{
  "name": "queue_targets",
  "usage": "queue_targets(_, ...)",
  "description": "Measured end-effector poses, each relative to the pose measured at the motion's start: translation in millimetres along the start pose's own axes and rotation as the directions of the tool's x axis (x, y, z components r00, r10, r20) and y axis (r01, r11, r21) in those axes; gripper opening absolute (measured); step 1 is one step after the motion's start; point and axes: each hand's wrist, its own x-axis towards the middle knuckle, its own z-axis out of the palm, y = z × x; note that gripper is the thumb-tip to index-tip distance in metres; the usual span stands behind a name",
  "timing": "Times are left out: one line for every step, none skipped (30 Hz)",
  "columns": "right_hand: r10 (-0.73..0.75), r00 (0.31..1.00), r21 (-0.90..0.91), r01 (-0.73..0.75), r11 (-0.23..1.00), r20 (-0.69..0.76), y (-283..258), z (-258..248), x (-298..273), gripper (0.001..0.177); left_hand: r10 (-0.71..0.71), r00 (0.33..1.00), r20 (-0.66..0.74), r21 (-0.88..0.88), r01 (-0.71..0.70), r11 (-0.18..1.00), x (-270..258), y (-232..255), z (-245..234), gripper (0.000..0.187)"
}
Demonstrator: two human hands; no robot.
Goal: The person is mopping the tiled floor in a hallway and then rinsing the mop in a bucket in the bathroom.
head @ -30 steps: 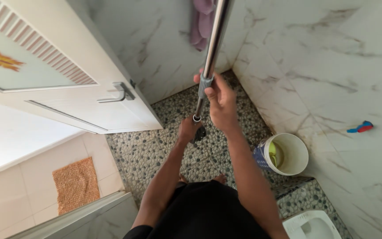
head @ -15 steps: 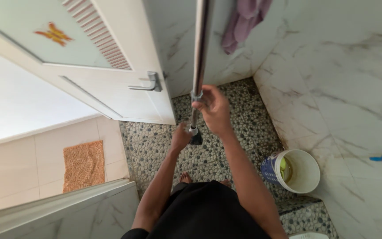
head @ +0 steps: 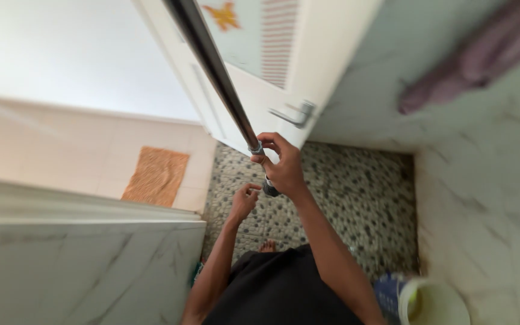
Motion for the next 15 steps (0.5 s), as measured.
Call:
queue_targets(-0.015,1.000,-0.028,0.016,0.999,0.021,1,13,6,0.037,0.013,0.999,-0.052,0.001,-0.013,1.000,-2,9,-9,0.025)
queue_targets(-0.025,0.998,-0.012,0.025,1.000,0.055,7,22,10,0.037,0.008,0.996,-0.088,-0.013,-0.009,1.000,-1,13,-15,0.025)
queue_targets(0.047,0.995,0.049,-0.052,0.997,0.092,13,30,15,0.035,0.034,0.992,-0.125,-0.052,-0.041,0.998,1,17,-20,0.026)
queue_targets(0.118,0.984,0.103,-0.132,0.986,0.134,19,39,21,0.034,0.059,0.985,-0.163,-0.089,-0.074,0.993,3,23,-26,0.027)
queue_targets(0.109,0.979,0.113,-0.130,0.985,0.174,31,45,26,0.034,0.049,0.978,-0.201,-0.103,-0.071,0.992,7,22,-30,0.027)
queue_targets(0.113,0.979,0.128,-0.136,0.982,0.170,42,52,32,0.033,0.036,0.976,-0.215,-0.169,-0.074,0.983,11,22,-35,0.026)
queue_targets(0.108,0.979,0.145,-0.133,0.980,0.171,53,60,44,0.033,0.033,0.971,-0.236,-0.233,-0.090,0.968,19,25,-41,0.025)
queue_targets(0.088,0.973,0.156,-0.123,0.980,0.216,58,67,49,0.033,0.029,0.959,-0.281,-0.247,-0.102,0.964,19,30,-46,0.025)
queue_targets(0.096,0.974,0.154,-0.129,0.980,0.204,66,75,59,0.032,0.015,0.951,-0.308,-0.297,-0.111,0.948,24,37,-52,0.025)
queue_targets(0.105,0.976,0.153,-0.135,0.979,0.192,74,83,69,0.032,0.001,0.943,-0.332,-0.346,-0.123,0.930,31,44,-58,0.025)
queue_targets(0.097,0.967,0.154,-0.136,0.979,0.237,78,90,76,0.032,-0.014,0.930,-0.367,-0.366,-0.131,0.921,23,66,-63,0.025)
queue_targets(0.096,0.966,0.147,-0.134,0.980,0.238,82,97,82,0.032,-0.033,0.920,-0.391,-0.409,-0.142,0.902,16,88,-69,0.027)
queue_targets(0.084,0.966,0.151,-0.123,0.981,0.245,85,110,93,0.032,-0.046,0.903,-0.426,-0.444,-0.164,0.881,11,112,-83,0.030)
queue_targets(0.064,0.954,0.163,-0.116,0.980,0.294,86,121,100,0.032,-0.058,0.881,-0.470,-0.454,-0.185,0.871,20,108,-88,0.030)
queue_targets(0.067,0.941,0.142,-0.120,0.983,0.331,87,129,107,0.031,-0.067,0.853,-0.517,-0.514,-0.247,0.822,32,105,-91,0.027)
